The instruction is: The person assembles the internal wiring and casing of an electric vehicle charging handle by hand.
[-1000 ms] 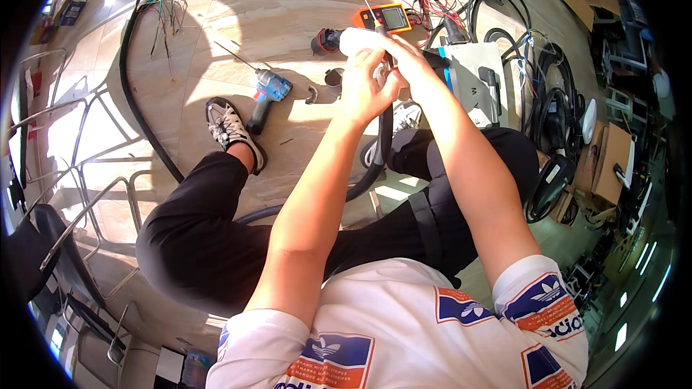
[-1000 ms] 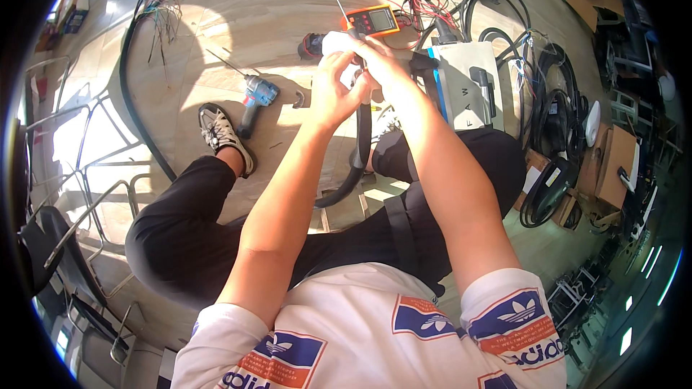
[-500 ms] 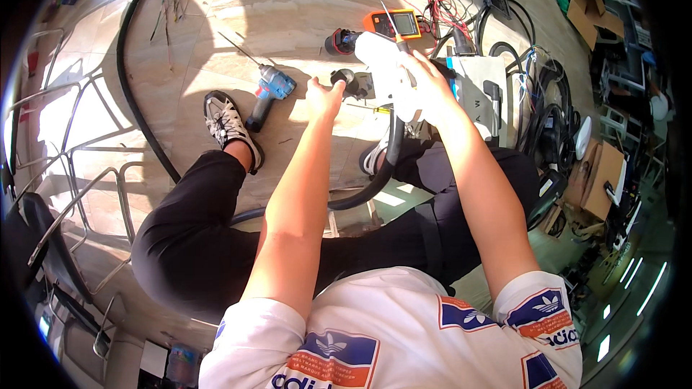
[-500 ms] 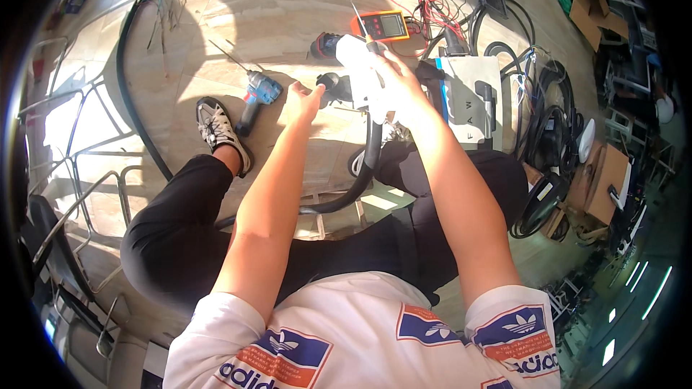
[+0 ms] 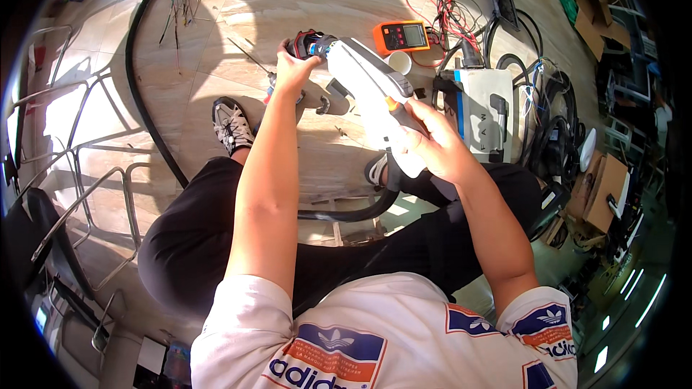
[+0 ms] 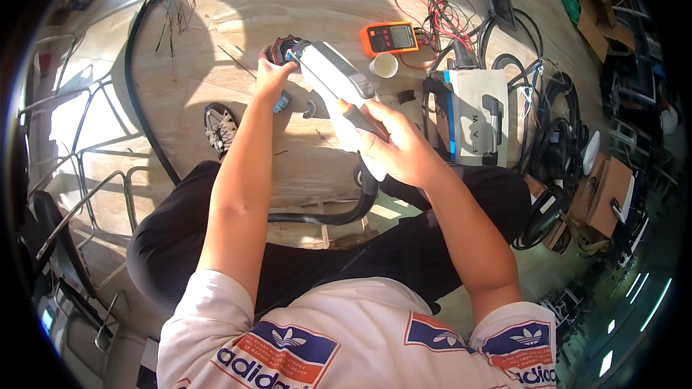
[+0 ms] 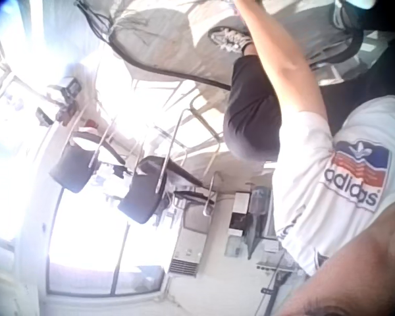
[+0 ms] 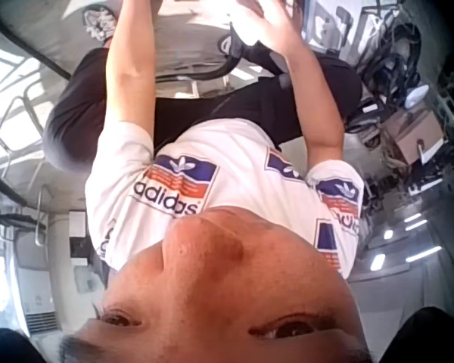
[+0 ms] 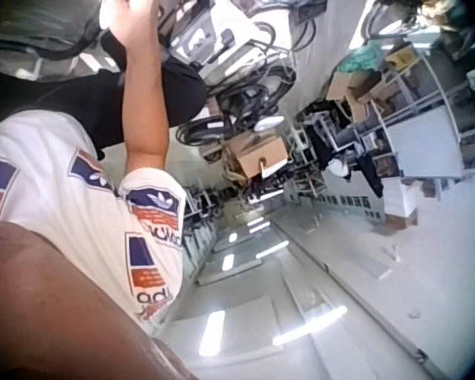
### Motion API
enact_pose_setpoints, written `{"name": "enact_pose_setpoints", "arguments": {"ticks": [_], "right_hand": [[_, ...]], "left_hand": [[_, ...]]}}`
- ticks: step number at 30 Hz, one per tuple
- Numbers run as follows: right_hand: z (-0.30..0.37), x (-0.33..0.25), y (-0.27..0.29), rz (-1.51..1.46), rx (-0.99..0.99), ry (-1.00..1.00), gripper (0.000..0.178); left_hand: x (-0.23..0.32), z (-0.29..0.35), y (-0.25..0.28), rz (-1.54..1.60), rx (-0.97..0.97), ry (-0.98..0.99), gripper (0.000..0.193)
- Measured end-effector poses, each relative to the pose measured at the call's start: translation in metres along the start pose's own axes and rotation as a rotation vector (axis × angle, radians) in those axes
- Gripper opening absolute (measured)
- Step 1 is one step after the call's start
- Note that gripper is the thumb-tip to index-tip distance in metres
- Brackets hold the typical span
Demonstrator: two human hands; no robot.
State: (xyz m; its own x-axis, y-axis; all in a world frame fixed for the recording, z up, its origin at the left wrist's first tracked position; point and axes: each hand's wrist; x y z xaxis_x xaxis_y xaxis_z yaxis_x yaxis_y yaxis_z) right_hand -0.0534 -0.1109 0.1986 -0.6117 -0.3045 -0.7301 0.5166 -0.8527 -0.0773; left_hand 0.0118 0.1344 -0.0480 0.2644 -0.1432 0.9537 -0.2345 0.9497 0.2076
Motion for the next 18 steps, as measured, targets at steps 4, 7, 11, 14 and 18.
{"name": "enact_pose_setpoints", "arguments": {"ticks": [4, 7, 11, 14, 18], "right_hand": [[0.019, 0.007, -0.005, 0.069, 0.254, 0.072, 0.026], [0.031, 0.016, 0.003, -0.109, 0.447, 0.02, 0.02], [0.023, 0.027, -0.009, 0.118, 0.794, 0.304, 0.029], [0.027, 0.029, -0.007, -0.092, 0.784, 0.221, 0.03], [0.011, 0.027, 0.031, -0.157, 0.514, 0.024, 0.018]], "left_hand": [[0.017, 0.01, 0.022, 0.067, 0.116, -0.098, 0.1], [0.051, 0.018, 0.04, -0.01, 0.171, -0.129, 0.102], [0.09, 0.032, 0.069, -0.111, 0.236, -0.224, 0.097], [0.118, 0.063, 0.079, -0.124, 0.319, -0.283, 0.092], [0.162, 0.107, 0.105, -0.125, 0.414, -0.364, 0.094]]}}
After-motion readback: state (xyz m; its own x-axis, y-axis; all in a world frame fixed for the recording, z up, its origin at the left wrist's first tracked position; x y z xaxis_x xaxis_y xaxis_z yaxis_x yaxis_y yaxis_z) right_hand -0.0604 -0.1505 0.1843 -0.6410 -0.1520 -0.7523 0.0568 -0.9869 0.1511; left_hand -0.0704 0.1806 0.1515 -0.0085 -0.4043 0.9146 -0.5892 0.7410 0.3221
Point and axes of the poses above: each hand's wrist, its own z-axis away from the middle knuckle, its own y-axis out of the back of the hand, x = y × z, and after that the axes turned 13 degrees about -y, right-handed
